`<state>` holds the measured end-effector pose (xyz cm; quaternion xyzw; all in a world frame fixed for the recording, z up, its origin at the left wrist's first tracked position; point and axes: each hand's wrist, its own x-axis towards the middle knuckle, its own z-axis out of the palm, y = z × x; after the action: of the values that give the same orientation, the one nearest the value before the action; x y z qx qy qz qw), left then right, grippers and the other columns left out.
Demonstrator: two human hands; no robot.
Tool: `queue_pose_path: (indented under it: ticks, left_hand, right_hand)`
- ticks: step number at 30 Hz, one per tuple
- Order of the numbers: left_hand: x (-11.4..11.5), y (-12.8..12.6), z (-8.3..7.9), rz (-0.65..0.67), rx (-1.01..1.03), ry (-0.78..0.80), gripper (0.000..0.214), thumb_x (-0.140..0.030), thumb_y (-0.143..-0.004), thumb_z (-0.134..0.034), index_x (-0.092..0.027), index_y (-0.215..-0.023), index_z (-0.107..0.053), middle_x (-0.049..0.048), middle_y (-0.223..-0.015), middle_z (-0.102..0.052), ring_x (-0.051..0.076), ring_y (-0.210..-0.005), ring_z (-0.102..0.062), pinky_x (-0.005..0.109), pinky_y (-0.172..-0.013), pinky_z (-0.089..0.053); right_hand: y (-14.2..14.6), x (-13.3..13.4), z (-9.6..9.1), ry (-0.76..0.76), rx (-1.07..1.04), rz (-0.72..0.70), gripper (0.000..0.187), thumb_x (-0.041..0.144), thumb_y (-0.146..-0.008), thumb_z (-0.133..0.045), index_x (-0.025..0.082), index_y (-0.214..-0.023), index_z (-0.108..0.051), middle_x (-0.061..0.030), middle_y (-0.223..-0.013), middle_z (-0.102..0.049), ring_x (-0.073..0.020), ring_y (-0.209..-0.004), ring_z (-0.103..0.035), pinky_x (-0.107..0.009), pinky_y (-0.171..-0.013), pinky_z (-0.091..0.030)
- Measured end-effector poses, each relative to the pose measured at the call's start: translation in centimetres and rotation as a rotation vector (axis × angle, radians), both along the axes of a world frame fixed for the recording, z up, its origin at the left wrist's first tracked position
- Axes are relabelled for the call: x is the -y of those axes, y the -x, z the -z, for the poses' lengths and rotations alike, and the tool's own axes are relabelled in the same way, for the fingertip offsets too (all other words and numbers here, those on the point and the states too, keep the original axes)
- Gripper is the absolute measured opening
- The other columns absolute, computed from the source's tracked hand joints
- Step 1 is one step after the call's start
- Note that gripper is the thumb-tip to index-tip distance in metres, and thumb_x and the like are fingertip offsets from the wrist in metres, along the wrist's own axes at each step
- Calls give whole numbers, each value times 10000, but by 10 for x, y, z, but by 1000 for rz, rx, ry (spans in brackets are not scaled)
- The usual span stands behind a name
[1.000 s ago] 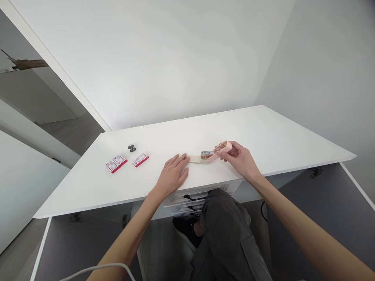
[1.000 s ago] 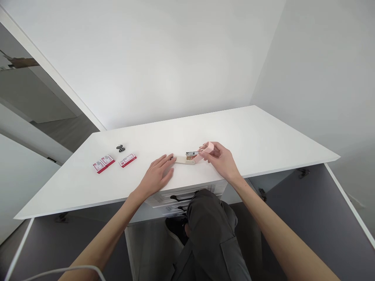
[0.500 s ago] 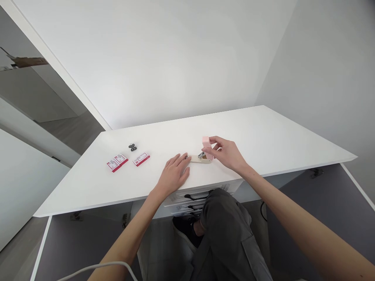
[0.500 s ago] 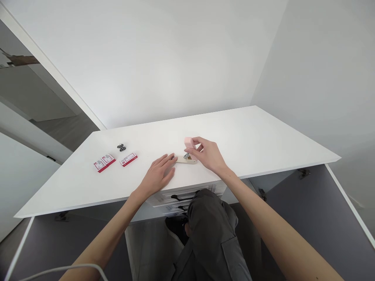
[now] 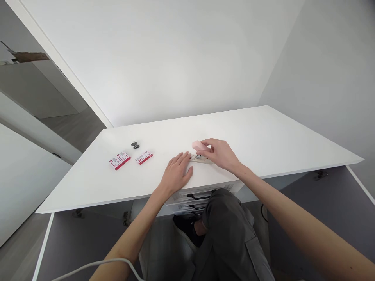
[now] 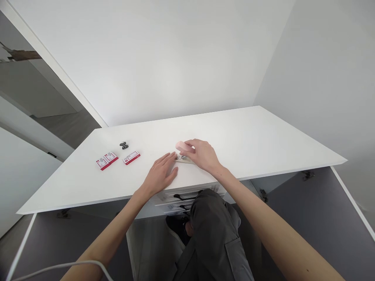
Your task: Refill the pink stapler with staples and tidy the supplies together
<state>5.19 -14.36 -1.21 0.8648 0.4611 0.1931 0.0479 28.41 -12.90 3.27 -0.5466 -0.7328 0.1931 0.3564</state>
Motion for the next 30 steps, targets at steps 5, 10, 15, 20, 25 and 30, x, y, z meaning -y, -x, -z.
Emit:
queue_pose_path:
  ticks: [5,10,15,20,25,30]
  left_hand:
    - [2,3,-1,-160,175,-35,570,-338,-1015,-519,-200,-1561,-427,133,-1547,-590,299,-1448,-544,525,-1215,-450]
    - [4,5,-2,-149,208,-15,541,-317,-1006,-532,-205,-1526,-432,119,-1546,-588,294,-1439,-542,523,-1210,-455]
    - [2,6,1,-170,213,-41,519,-302,-991,-544,-193,-1491,-459,131,-1486,-615,307,-1418,-539,533,-1202,-456]
    - [-3,15,3,-229,214,-84,490,-304,-979,-556,-204,-1454,-496,135,-1455,-618,324,-1414,-525,547,-1205,-450]
    - [-9,45,3,-329,134,-133,501,-319,-967,-552,-177,-1446,-517,166,-1497,-574,364,-1480,-443,592,-1256,-368]
    - [-10,74,3,-429,70,-110,515,-374,-977,-521,-137,-1434,-540,187,-1546,-539,376,-1519,-400,585,-1261,-346]
  right_hand:
    - [8,-2,4,-44,108,27,285,503,-976,-664,266,-1093,-768,-59,-1028,-773,-255,-883,-698,-370,-730,-495]
    - [14,-1,6,-39,154,46,274,508,-975,-683,267,-1065,-776,-72,-1134,-753,-258,-913,-713,-369,-726,-502]
    - [21,2,2,7,246,49,246,481,-1001,-657,268,-1008,-779,-72,-1099,-755,-253,-886,-714,-350,-691,-485]
    - [18,10,4,-30,238,10,230,443,-1026,-628,292,-1138,-760,-62,-1171,-750,-254,-939,-722,-350,-715,-502]
    - [-3,22,21,-54,245,63,305,415,-1006,-650,288,-1279,-690,-67,-1260,-732,-262,-1001,-724,-361,-741,-516]
    - [-23,30,41,45,214,121,285,501,-1013,-612,253,-1125,-697,-41,-1153,-746,-210,-853,-697,-336,-697,-477]
